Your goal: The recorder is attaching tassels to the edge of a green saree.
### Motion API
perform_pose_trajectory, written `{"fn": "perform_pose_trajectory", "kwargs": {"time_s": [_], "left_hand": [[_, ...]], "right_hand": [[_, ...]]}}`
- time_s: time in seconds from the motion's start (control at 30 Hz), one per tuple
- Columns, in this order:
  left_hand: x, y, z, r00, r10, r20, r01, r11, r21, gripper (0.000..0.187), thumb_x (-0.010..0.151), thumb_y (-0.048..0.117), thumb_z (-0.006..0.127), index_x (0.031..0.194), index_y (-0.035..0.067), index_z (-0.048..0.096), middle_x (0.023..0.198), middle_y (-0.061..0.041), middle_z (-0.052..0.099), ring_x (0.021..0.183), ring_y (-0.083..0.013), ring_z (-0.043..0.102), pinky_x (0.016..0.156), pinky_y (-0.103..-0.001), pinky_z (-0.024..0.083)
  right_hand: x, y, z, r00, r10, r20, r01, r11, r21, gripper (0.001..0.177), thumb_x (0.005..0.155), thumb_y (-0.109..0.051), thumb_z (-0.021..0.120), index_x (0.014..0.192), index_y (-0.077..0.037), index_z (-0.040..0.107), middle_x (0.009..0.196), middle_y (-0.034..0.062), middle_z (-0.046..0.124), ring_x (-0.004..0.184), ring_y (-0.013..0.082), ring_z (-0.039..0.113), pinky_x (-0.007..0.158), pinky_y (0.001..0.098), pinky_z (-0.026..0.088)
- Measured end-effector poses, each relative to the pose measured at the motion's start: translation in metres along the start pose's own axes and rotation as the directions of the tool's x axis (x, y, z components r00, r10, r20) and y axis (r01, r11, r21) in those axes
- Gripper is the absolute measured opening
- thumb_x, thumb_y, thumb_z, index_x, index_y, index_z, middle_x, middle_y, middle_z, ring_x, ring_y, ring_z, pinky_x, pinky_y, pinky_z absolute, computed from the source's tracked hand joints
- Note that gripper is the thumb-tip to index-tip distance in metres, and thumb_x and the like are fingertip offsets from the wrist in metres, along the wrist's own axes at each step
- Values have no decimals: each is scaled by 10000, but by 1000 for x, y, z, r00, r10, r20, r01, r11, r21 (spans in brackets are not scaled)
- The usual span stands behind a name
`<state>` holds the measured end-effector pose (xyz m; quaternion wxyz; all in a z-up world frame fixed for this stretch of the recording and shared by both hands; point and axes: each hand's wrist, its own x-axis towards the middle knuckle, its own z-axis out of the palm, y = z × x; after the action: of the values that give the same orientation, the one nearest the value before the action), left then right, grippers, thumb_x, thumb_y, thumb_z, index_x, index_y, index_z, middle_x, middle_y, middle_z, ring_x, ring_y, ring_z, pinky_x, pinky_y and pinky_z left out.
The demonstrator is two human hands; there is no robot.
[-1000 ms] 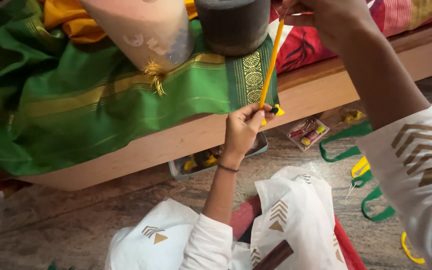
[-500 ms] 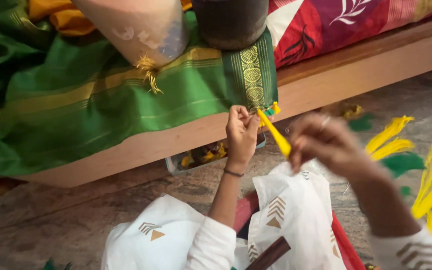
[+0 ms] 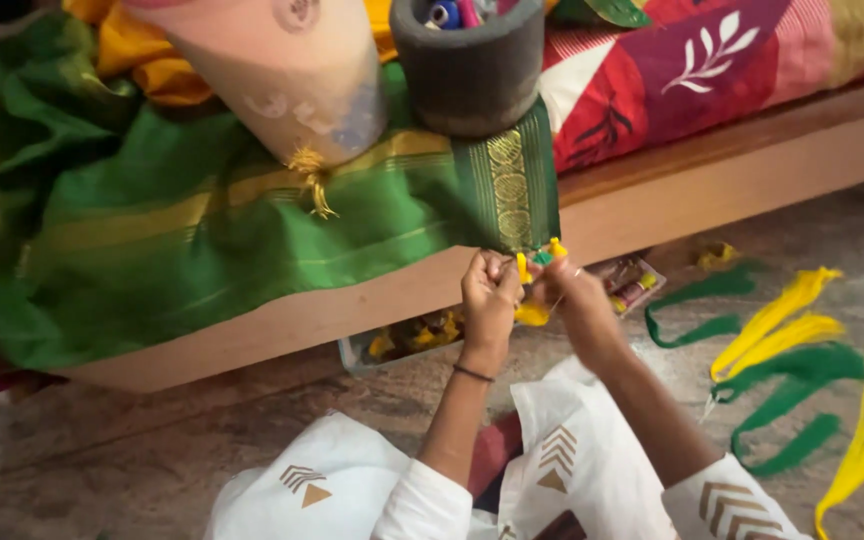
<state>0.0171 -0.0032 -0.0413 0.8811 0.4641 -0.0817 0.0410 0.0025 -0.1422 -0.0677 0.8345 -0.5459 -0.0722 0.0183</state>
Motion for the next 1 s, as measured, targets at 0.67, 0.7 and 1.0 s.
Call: {"fn": "perform_pose_trajectory", "kwargs": {"time_s": [0.67,0.7,1.0], "left_hand": [[7,10,0,979,-202,-38,205,970,130,195,967,164,694,880,-9,723,799,12,653,694,-53,555,616,-216,422],[7,8,2,981,-193,-20,194,973,128,213,967,173,690,843,5,728,817,10,701,738,-34,615,675,-199,482],[5,-4,5,990,-134,-50,139,984,111,280,1016,192,716,838,-24,703,786,9,674,677,-31,570,606,-205,443]], "right_hand": [[4,-7,28,973,25,-231,-79,971,-228,207,1009,-197,673,1033,-8,755,754,-95,593,617,8,440,526,213,327],[-1,-8,30,973,16,-231,-67,974,-215,202,1000,-193,665,1079,-30,756,776,-114,591,623,-6,417,526,205,311],[0,-8,26,979,0,-204,-49,971,-234,227,1015,-215,640,1094,-29,745,762,-118,609,620,-12,407,526,193,307]]}}
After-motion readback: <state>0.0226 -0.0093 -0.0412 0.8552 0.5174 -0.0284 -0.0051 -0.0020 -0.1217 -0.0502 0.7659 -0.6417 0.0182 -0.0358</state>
